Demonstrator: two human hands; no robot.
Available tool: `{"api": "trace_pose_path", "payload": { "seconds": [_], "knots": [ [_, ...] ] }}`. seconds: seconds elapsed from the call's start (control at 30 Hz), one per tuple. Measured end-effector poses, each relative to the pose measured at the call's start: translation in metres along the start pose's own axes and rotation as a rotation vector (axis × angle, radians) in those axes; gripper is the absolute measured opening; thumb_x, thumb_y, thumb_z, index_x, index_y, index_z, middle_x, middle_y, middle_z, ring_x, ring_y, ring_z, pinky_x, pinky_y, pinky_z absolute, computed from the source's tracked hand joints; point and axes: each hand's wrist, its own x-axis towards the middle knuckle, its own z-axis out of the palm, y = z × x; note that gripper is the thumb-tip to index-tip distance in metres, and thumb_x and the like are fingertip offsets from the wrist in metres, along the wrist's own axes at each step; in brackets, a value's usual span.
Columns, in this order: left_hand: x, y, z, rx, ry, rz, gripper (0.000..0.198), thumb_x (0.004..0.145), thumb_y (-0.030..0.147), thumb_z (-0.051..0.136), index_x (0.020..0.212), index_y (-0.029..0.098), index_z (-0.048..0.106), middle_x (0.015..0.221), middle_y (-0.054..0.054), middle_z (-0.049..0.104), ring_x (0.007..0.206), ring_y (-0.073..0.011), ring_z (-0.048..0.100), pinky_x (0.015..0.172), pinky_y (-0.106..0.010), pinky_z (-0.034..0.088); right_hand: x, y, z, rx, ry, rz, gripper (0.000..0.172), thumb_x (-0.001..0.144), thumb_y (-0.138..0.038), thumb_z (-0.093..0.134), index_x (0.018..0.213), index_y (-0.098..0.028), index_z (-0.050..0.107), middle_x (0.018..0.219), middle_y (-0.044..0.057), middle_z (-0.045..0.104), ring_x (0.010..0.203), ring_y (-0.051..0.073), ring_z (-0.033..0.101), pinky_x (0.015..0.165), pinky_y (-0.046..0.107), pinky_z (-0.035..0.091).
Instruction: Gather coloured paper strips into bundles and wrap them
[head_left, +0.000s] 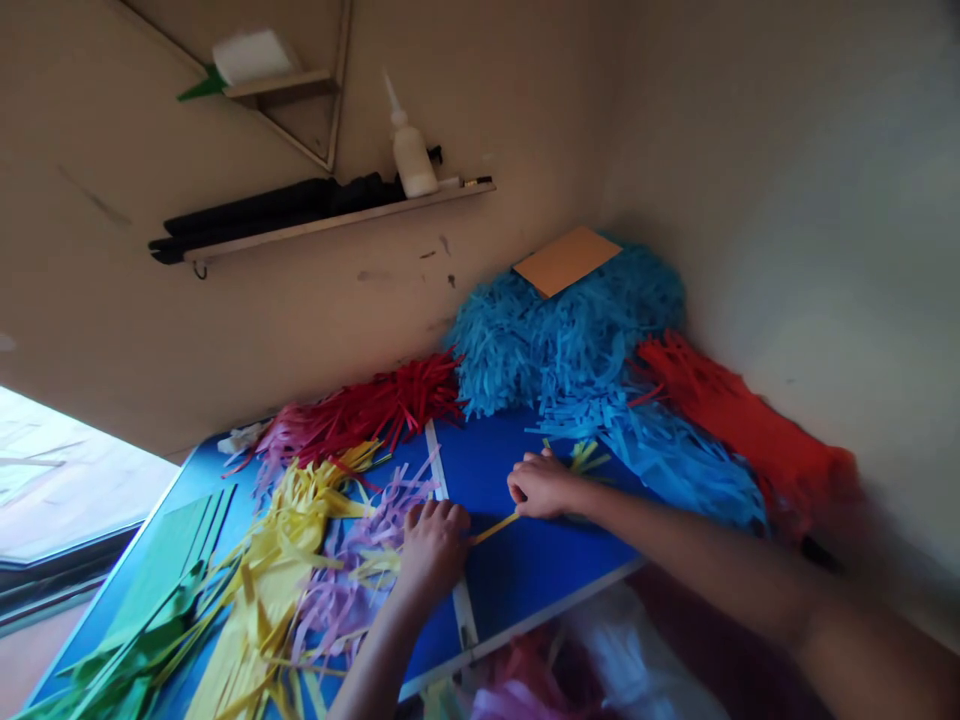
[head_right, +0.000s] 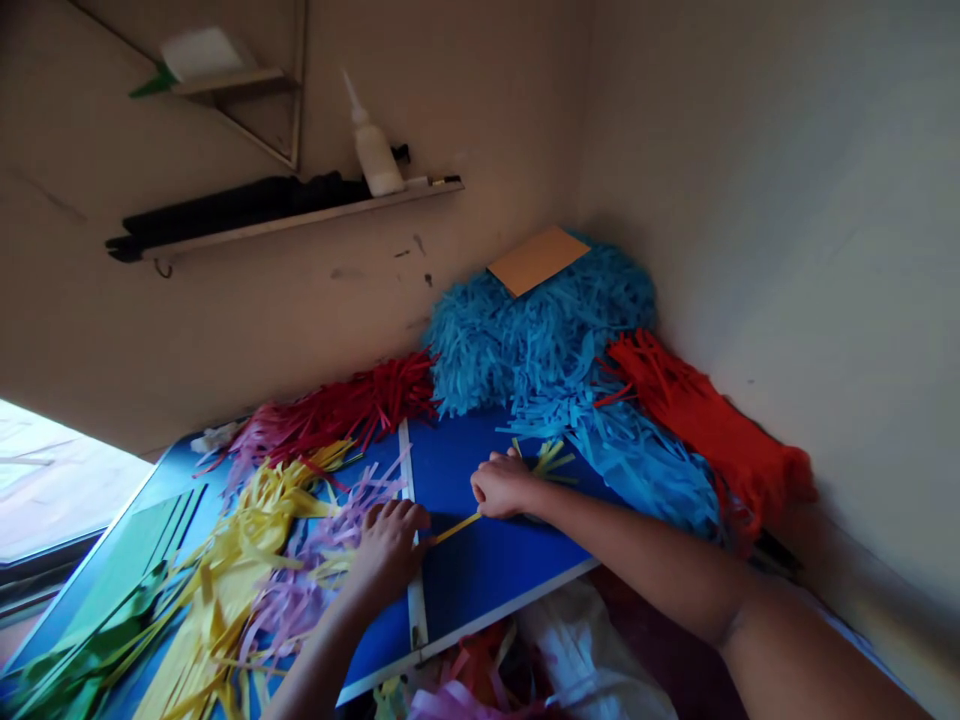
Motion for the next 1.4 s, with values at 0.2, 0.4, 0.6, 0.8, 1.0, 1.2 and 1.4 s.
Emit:
{"api": "trace_pose_path", "payload": {
  "seconds": [0.2,0.4,0.6,0.8,1.0,1.2,1.4],
  "knots": [
    [-0.009,0.009,0.001,0.016,0.042,0.186,0.031,0.093,0.017,0.051,0.099,0.038,0.072,0.102,0.000,0.072,0.100,-0.0242,0.057,0.095,-0.046,0.031,-0.015,-0.009,0.001,-0.111,0.079,-0.367,0.008,0.086,-0.024,0.064,0.090,-0.026,0.072,0.102,0.003,0.072,0.105,0.024,0.053,0.091,0.044,0.026],
    [0.000,0.022,0.004,0.045,0.187,0.208,0.022,0.088,0.013,0.055,0.082,0.027,0.071,0.078,-0.001,0.071,0.088,-0.0230,0.060,0.098,-0.049,0.030,-0.004,-0.016,0.017,-0.381,0.168,-0.580,0.021,0.090,-0.011,0.052,0.076,-0.015,0.067,0.084,0.008,0.070,0.085,0.021,0.053,0.082,0.042,0.030],
    [-0.015,0.029,-0.005,0.027,0.520,0.221,0.027,0.090,0.009,0.050,0.073,0.022,0.066,0.071,0.002,0.069,0.073,-0.0149,0.063,0.102,-0.044,0.030,-0.033,-0.040,-0.003,-0.100,0.272,-0.379,0.016,0.087,-0.024,0.058,0.080,-0.015,0.070,0.085,0.007,0.072,0.083,0.021,0.057,0.082,0.041,0.034],
    [-0.061,0.055,-0.068,-0.069,0.786,0.518,0.020,0.090,0.006,0.053,0.100,0.018,0.066,0.079,0.002,0.074,0.071,-0.0092,0.067,0.112,-0.039,0.028,-0.082,-0.066,-0.053,1.107,-0.130,-0.165,0.033,0.079,-0.047,0.066,0.085,-0.015,0.076,0.077,0.002,0.070,0.071,0.015,0.057,0.067,0.026,0.041],
    [-0.075,0.073,-0.086,-0.089,0.804,0.418,0.018,0.089,0.008,0.056,0.102,0.018,0.064,0.081,0.001,0.075,0.072,-0.0113,0.070,0.112,-0.036,0.033,-0.092,-0.084,-0.043,1.585,-0.140,-0.051,0.036,0.058,-0.046,0.084,0.067,-0.013,0.069,0.059,-0.003,0.057,0.056,0.008,0.044,0.059,0.022,0.035],
    [-0.086,0.089,-0.057,-0.454,0.890,0.074,0.006,0.087,0.024,0.065,0.091,0.025,0.068,0.083,0.001,0.074,0.076,-0.0141,0.071,0.076,-0.021,0.055,-0.107,-0.112,-0.025,1.703,0.171,-0.009,0.042,0.063,-0.051,0.083,0.065,-0.014,0.061,0.055,-0.005,0.047,0.054,0.007,0.038,0.056,0.021,0.032],
    [-0.089,0.111,-0.042,-0.809,0.981,-0.121,0.017,0.088,0.038,0.062,0.087,0.025,0.073,0.082,-0.003,0.072,0.076,-0.0176,0.069,0.079,-0.028,0.055,-0.105,-0.119,-0.020,1.688,0.281,-0.123,0.030,0.072,-0.045,0.080,0.079,-0.018,0.068,0.068,-0.003,0.053,0.057,0.008,0.042,0.054,0.021,0.033]
  ]
}}
